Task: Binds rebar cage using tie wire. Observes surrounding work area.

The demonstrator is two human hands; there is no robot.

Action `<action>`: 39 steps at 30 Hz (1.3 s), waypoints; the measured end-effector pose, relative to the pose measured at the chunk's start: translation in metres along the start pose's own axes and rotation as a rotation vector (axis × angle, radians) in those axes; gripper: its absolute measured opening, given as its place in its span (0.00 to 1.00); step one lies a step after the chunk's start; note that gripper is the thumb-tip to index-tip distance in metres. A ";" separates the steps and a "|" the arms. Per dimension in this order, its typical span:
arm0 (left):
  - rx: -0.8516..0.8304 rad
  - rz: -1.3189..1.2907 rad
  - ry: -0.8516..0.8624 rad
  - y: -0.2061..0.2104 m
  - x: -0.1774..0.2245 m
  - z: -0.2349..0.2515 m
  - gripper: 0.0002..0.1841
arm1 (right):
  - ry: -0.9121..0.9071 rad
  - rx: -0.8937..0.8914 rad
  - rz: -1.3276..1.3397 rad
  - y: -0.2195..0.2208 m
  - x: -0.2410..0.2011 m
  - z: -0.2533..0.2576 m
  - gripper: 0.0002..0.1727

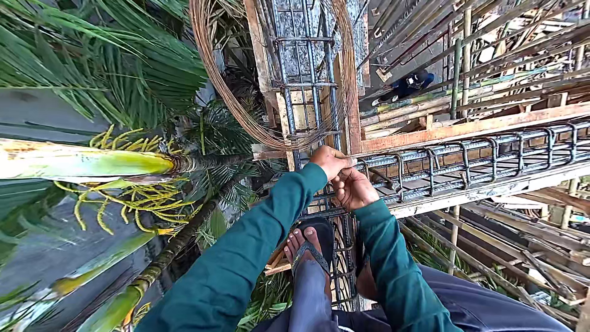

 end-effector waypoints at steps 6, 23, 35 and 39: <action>-0.039 0.393 0.314 -0.007 0.019 0.006 0.17 | -0.027 0.017 -0.421 -0.015 -0.019 -0.004 0.14; -0.064 0.974 0.289 -0.006 0.021 -0.024 0.15 | -0.049 0.300 -1.034 0.002 -0.051 -0.007 0.19; 0.182 0.723 0.376 0.010 -0.033 -0.043 0.13 | 0.069 0.315 -1.694 0.018 -0.095 0.022 0.15; 0.194 0.430 0.143 0.032 -0.031 -0.061 0.20 | 0.210 0.270 -2.137 0.079 -0.095 0.025 0.12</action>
Point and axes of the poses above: each hand's wrist, its own z-axis towards the middle knuckle, its own y-axis out of the palm, x = y × z, the point moved 3 cm from there along z, towards the middle knuckle, and after that the axes turned 7 degrees about x, right-handed, at the moved point
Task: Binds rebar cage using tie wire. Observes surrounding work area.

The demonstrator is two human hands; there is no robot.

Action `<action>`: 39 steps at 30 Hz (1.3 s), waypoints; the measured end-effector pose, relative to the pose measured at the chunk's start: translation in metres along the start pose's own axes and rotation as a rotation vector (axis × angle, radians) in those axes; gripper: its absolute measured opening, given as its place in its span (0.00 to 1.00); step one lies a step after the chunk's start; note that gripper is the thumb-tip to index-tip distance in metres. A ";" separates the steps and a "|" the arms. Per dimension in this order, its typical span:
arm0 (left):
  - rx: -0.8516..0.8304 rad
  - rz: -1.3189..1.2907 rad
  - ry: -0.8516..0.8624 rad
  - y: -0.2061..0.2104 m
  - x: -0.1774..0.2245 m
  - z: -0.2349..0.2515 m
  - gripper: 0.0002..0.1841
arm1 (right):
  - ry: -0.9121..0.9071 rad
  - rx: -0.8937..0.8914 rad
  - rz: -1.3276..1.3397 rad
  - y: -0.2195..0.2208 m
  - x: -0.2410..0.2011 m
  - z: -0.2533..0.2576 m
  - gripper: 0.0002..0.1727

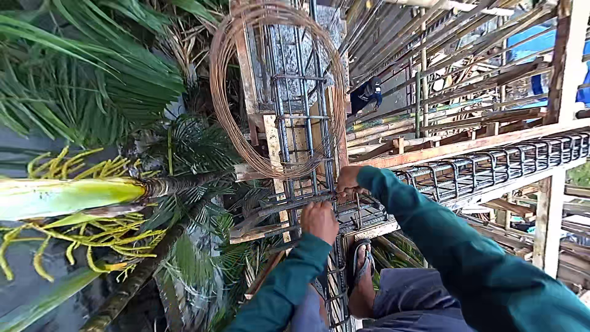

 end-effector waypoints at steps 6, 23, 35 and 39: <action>-0.081 -0.051 -0.064 0.008 0.035 -0.024 0.23 | 0.009 0.237 -0.158 0.039 -0.078 -0.025 0.21; -0.052 0.516 0.650 -0.016 0.007 0.058 0.11 | -0.117 0.130 1.121 0.102 0.041 -0.035 0.17; 0.013 -0.115 -0.025 -0.006 0.005 0.006 0.20 | -0.284 0.379 -0.475 0.007 -0.025 -0.067 0.18; 0.126 -0.355 -0.043 -0.020 -0.026 -0.011 0.20 | -0.382 0.746 0.215 0.015 0.066 -0.074 0.18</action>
Point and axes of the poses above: each hand's wrist, its own z-axis towards the middle knuckle, its own y-axis out of the palm, x = y × z, the point moved 3 cm from there along z, towards the middle knuckle, and after that the axes turned 7 degrees about x, right-handed, at the moved point
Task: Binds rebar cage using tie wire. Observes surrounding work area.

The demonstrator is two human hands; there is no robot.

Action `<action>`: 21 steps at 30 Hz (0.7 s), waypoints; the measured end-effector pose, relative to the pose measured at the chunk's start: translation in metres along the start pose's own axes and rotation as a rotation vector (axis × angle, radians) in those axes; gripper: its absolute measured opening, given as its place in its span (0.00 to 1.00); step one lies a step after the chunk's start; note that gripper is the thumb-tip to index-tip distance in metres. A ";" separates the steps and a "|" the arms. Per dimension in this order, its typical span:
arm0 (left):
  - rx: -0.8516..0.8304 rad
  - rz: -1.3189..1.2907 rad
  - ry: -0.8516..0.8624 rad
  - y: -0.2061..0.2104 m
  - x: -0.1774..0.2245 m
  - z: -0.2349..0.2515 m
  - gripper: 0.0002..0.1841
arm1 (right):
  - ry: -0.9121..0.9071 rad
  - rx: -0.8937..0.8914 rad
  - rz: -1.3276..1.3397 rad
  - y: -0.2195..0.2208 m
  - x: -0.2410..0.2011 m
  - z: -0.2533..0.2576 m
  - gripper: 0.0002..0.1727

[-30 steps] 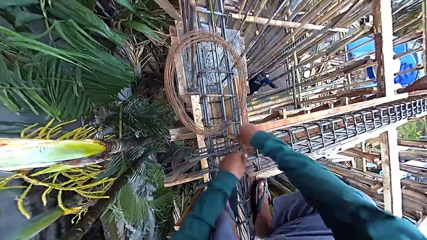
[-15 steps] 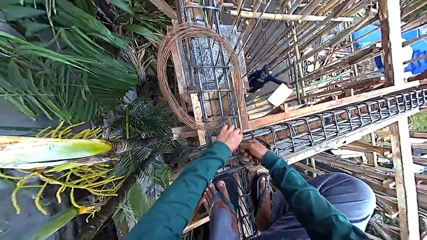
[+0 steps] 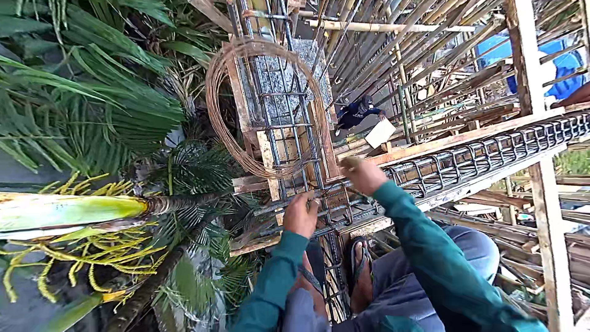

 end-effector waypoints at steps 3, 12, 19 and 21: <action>0.117 -0.057 -0.046 -0.014 -0.016 -0.016 0.17 | 0.261 0.189 0.194 -0.007 0.091 -0.054 0.16; -0.124 -0.074 0.042 0.031 -0.017 -0.033 0.19 | 0.479 0.366 0.222 0.101 0.122 -0.098 0.36; -0.314 -0.049 0.111 0.059 -0.003 -0.049 0.19 | 0.366 0.578 0.198 0.099 0.115 -0.083 0.22; -0.335 -0.027 0.125 0.058 0.001 -0.050 0.20 | 0.330 0.611 0.191 0.096 0.113 -0.085 0.22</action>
Point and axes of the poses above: each hand's wrist, its own z-axis towards the middle knuckle, its own y-axis out of the palm, x = y × z, the point moved 3 cm from there along z, towards the middle knuckle, and after that the axes turned 7 degrees about x, right-handed, at the moved point
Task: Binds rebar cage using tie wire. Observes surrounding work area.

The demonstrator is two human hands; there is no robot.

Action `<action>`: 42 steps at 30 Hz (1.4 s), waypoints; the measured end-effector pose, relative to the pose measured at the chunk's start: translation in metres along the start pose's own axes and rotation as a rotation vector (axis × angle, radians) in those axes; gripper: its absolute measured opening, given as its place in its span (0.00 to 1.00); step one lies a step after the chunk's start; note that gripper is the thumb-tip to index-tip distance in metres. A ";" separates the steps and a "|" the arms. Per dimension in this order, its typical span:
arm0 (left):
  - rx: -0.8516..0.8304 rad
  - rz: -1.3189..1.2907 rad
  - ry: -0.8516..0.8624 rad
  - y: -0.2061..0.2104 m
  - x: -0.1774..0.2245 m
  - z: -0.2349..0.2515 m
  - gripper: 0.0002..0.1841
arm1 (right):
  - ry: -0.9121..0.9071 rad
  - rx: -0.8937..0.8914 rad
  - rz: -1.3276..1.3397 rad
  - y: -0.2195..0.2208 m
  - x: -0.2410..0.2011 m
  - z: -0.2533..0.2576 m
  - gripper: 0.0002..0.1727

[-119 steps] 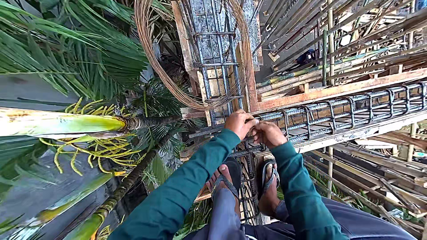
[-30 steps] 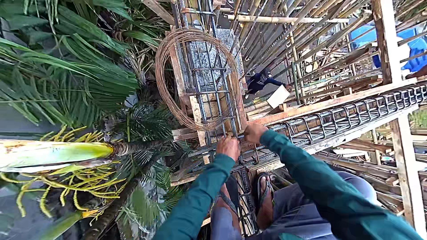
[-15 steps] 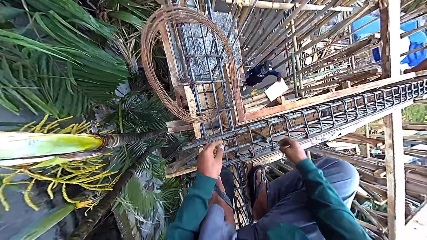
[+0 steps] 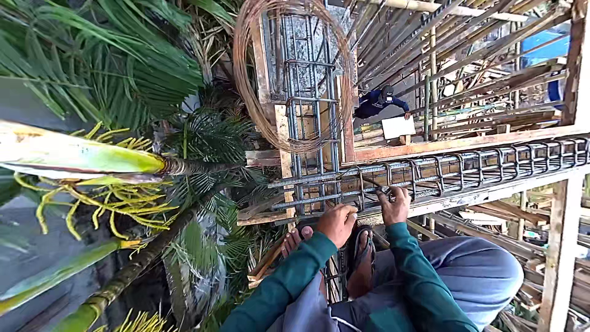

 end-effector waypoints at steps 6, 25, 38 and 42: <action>0.153 0.089 0.176 -0.014 0.018 -0.007 0.20 | -0.175 0.065 0.071 -0.061 -0.026 -0.017 0.22; 0.211 -1.460 -0.328 0.020 0.063 0.013 0.17 | -0.058 -0.701 -0.003 -0.093 -0.108 -0.042 0.27; 0.013 -1.625 -0.775 0.029 0.053 0.035 0.26 | -0.398 -0.859 -1.047 -0.064 -0.233 0.028 0.12; -0.018 -1.673 -0.780 0.024 0.057 0.035 0.26 | -0.419 -0.862 -1.075 -0.061 -0.236 0.030 0.12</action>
Point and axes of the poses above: each hand's wrist, its own z-axis towards the middle knuckle, its own y-axis out of the palm, x = y × z, the point moved 3 cm from there along z, towards the middle knuckle, and after that the axes turned 7 degrees about x, right-handed, at the moved point
